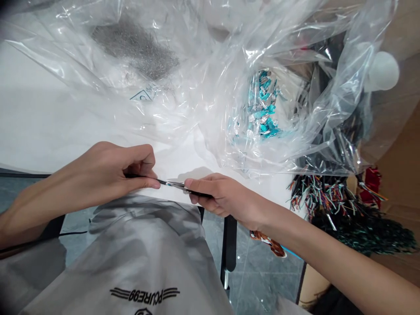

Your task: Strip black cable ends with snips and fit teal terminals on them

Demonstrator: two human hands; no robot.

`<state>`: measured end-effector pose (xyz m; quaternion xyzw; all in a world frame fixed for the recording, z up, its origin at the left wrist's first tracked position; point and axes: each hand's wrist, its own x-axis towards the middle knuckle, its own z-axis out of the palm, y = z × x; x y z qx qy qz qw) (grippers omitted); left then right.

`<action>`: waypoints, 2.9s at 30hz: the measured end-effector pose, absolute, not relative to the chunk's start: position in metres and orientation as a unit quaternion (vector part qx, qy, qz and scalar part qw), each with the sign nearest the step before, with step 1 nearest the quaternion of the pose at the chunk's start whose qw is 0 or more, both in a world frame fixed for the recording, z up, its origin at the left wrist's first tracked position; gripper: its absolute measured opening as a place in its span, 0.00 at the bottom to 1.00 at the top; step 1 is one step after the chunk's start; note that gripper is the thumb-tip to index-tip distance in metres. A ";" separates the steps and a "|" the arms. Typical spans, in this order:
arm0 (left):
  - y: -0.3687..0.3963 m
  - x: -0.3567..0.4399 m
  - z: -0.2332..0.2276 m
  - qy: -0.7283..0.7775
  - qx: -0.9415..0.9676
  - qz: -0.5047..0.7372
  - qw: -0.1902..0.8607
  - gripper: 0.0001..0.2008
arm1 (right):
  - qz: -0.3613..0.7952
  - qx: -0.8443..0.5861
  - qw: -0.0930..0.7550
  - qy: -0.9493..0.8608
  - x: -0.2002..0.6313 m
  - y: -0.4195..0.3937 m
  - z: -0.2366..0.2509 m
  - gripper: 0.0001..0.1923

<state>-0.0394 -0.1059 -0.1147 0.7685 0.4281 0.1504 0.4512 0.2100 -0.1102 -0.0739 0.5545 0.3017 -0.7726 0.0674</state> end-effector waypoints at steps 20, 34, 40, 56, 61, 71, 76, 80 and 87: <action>-0.103 -0.039 -0.112 0.438 0.762 0.128 0.459 0.13 | -0.667 0.602 0.121 0.422 0.197 -0.100 -0.064 0.23; -0.108 -0.040 -0.120 0.424 0.780 0.181 0.423 0.10 | -0.605 0.622 0.087 0.490 0.217 -0.106 -0.055 0.27; -0.128 -0.042 -0.125 0.454 0.779 0.277 0.332 0.07 | -0.295 0.683 -0.025 0.668 0.217 -0.139 -0.080 0.18; -0.136 -0.020 -0.112 0.371 0.823 0.431 -0.002 0.13 | -0.293 0.630 -0.437 0.571 0.179 -0.171 -0.109 0.08; -0.135 -0.026 -0.115 0.248 0.860 0.436 -0.095 0.13 | -0.470 0.570 -0.536 0.408 0.143 -0.177 -0.105 0.06; -0.140 -0.024 -0.119 0.248 0.885 0.384 -0.085 0.09 | -0.467 0.574 -0.560 0.373 0.145 -0.169 -0.116 0.09; -0.140 -0.014 -0.138 0.247 0.855 0.439 -0.126 0.11 | -0.424 0.599 -0.567 0.374 0.147 -0.169 -0.117 0.10; -0.141 -0.011 -0.131 0.243 0.867 0.423 -0.102 0.10 | -0.400 0.599 -0.590 0.364 0.145 -0.170 -0.114 0.10; -0.143 -0.003 -0.121 0.330 0.850 0.410 0.011 0.11 | -0.358 0.603 -0.612 0.364 0.145 -0.170 -0.119 0.09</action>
